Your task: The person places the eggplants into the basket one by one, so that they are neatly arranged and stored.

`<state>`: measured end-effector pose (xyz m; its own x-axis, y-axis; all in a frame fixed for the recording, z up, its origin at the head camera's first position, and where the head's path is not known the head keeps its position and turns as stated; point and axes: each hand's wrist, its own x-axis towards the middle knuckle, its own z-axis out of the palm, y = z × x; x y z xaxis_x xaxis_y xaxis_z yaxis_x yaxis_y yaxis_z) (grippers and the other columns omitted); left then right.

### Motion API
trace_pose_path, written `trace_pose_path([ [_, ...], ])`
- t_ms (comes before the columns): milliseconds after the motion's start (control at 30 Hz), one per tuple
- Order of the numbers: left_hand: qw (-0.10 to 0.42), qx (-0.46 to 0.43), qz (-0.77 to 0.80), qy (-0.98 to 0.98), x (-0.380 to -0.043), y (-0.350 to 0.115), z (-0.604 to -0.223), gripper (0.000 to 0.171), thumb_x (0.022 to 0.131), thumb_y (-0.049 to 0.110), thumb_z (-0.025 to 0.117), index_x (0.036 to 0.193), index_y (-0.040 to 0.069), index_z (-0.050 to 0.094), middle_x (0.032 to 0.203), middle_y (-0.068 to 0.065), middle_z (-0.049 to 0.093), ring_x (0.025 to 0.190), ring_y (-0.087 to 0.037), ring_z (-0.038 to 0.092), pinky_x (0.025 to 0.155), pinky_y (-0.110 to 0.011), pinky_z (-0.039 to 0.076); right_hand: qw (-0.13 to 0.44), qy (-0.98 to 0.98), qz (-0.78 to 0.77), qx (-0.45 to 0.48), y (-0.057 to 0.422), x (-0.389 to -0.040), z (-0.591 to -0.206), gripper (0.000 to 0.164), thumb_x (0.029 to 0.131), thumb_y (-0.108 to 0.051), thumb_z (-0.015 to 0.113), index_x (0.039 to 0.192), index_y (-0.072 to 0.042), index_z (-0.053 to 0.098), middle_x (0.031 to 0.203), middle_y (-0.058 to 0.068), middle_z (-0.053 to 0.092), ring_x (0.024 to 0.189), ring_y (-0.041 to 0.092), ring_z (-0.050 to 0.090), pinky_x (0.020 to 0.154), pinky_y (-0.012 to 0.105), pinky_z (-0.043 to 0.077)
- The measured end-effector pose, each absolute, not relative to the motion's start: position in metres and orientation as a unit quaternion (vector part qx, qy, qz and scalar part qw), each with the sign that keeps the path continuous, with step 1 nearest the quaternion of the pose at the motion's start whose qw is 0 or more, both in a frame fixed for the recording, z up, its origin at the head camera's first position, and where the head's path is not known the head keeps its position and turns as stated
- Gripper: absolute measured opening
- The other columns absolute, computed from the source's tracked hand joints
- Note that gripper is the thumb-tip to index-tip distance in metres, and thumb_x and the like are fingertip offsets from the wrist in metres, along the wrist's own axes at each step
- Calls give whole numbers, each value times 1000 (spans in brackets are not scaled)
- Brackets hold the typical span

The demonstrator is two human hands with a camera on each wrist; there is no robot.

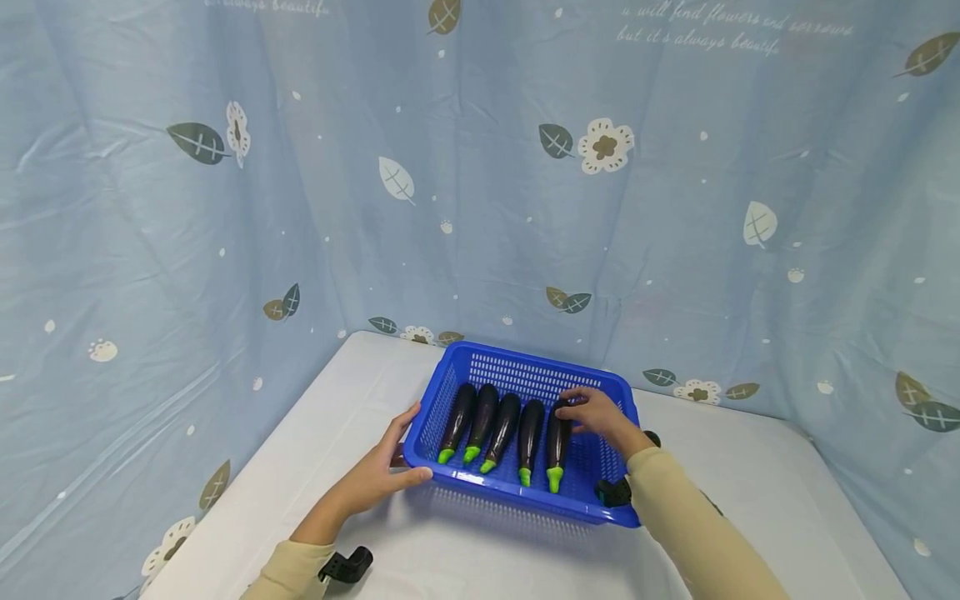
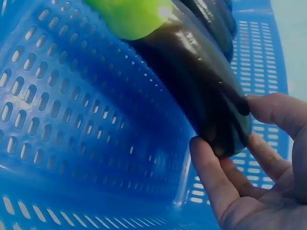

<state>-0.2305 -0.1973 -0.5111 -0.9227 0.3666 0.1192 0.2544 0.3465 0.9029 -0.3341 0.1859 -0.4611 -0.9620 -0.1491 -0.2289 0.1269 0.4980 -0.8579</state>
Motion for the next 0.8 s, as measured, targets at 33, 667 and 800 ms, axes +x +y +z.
trace_pose_path([
  [33,51,190,538,820,-231,-197,-511,98,93,26,76,165,24,9,169,-15,13,131,-35,52,101,-44,48,140,856,-497,-7,186,-334,-462,48,93,-8,72,135,8,56,130,31,58,110,40,66,88,48,57],
  [667,51,190,540,818,-230,-197,-508,99,92,27,76,165,21,9,169,-15,15,128,-34,55,102,-49,47,167,865,-474,3,177,-332,-468,46,93,-5,72,134,9,56,125,28,61,111,40,66,89,48,57],
  [800,59,188,548,813,-229,-197,-508,99,93,26,76,165,20,8,168,-17,16,127,-33,56,102,-50,46,169,862,-478,3,176,-329,-467,46,94,-4,71,135,8,56,129,29,60,113,40,65,91,49,56],
])
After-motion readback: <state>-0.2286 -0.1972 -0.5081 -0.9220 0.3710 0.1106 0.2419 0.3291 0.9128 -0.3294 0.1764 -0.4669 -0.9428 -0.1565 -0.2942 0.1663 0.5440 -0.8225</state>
